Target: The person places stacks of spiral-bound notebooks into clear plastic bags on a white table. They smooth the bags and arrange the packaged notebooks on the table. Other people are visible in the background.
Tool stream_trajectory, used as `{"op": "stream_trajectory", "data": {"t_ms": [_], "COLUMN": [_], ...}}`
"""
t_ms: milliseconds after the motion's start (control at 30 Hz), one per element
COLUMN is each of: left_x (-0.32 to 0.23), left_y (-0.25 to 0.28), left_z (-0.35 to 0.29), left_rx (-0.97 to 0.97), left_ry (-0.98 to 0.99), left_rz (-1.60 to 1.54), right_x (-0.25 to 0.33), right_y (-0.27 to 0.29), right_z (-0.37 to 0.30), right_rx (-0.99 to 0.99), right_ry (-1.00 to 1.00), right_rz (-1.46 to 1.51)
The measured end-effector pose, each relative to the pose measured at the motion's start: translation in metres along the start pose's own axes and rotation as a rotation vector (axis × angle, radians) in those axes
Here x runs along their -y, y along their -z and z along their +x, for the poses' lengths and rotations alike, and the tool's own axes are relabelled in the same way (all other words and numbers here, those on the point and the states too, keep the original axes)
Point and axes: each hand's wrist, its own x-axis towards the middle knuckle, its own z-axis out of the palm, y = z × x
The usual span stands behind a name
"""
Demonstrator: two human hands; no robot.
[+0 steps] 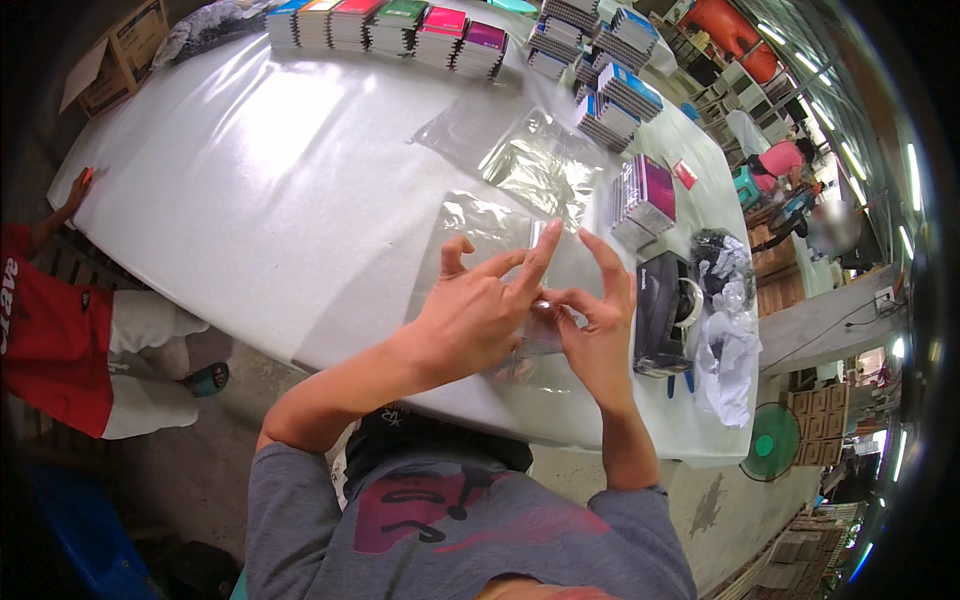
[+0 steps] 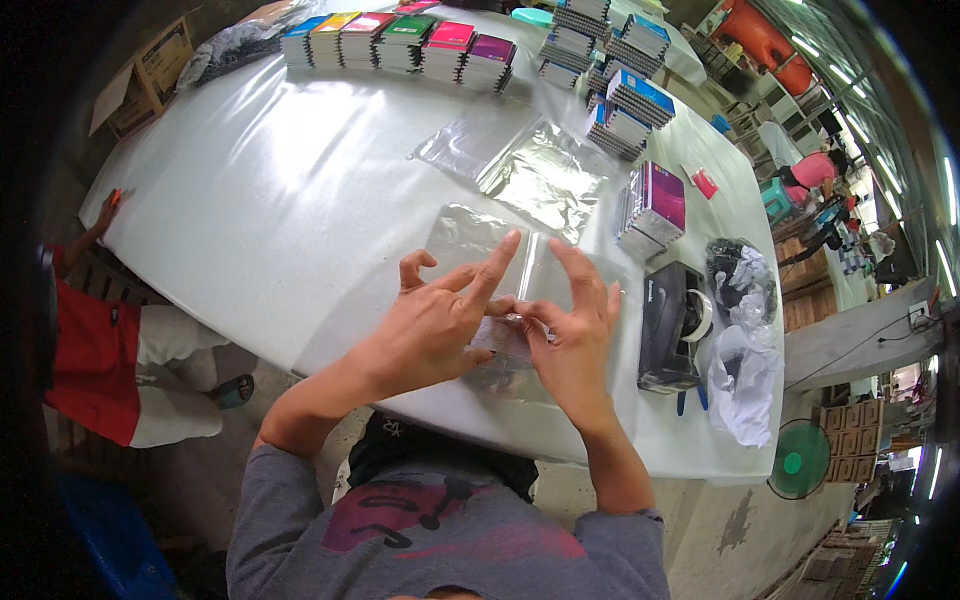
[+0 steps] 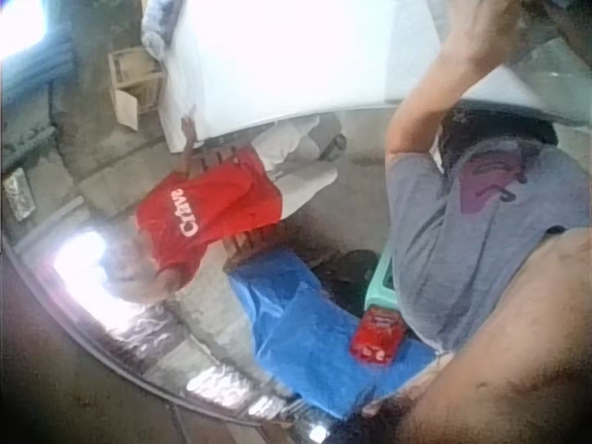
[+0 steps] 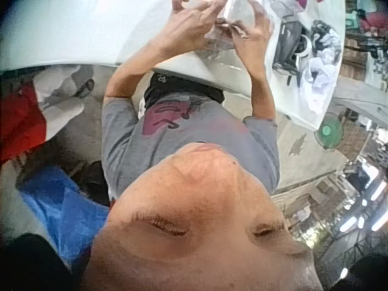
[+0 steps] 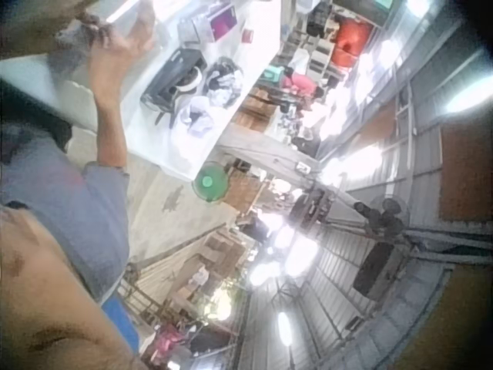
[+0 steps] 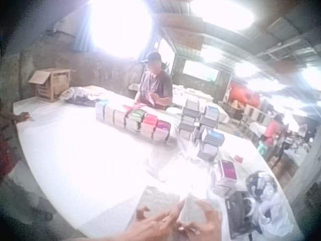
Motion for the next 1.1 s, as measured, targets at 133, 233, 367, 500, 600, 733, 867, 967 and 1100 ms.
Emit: {"op": "stream_trajectory", "data": {"t_ms": [133, 233, 367, 500, 600, 733, 867, 967, 1100], "left_x": [0.004, 0.004, 0.002, -0.003, -0.007, -0.008, -0.007, -0.009, -0.010], "left_y": [-0.017, -0.024, -0.028, -0.030, -0.028, -0.028, -0.028, -0.027, -0.026], "left_z": [-0.012, -0.015, -0.022, -0.025, -0.022, -0.021, -0.022, -0.022, -0.022], "left_rx": [-0.078, -0.174, -0.223, -0.233, -0.250, -0.230, -0.222, -0.213, -0.218], "left_ry": [-0.071, -0.146, -0.156, -0.137, -0.142, -0.136, -0.135, -0.134, -0.115], "left_rz": [0.151, 0.158, 0.125, 0.196, 0.212, 0.212, 0.194, 0.173, 0.183], "right_x": [0.023, 0.034, 0.020, -0.041, -0.127, -0.190, -0.204, -0.218, -0.195], "right_y": [0.016, 0.026, 0.042, 0.065, 0.079, 0.086, 0.080, 0.073, 0.072], "right_z": [-0.016, -0.036, -0.043, -0.056, -0.093, -0.124, -0.125, -0.133, -0.139], "right_rx": [0.137, 0.201, 0.225, -0.144, -0.349, -0.155, 0.023, -0.089, -0.320], "right_ry": [0.214, 0.247, 0.158, -0.341, -0.523, -1.055, -1.180, -1.195, -1.191], "right_rz": [-0.436, -0.495, -0.126, 0.124, -0.456, 0.111, 0.766, 0.876, 1.092]}}
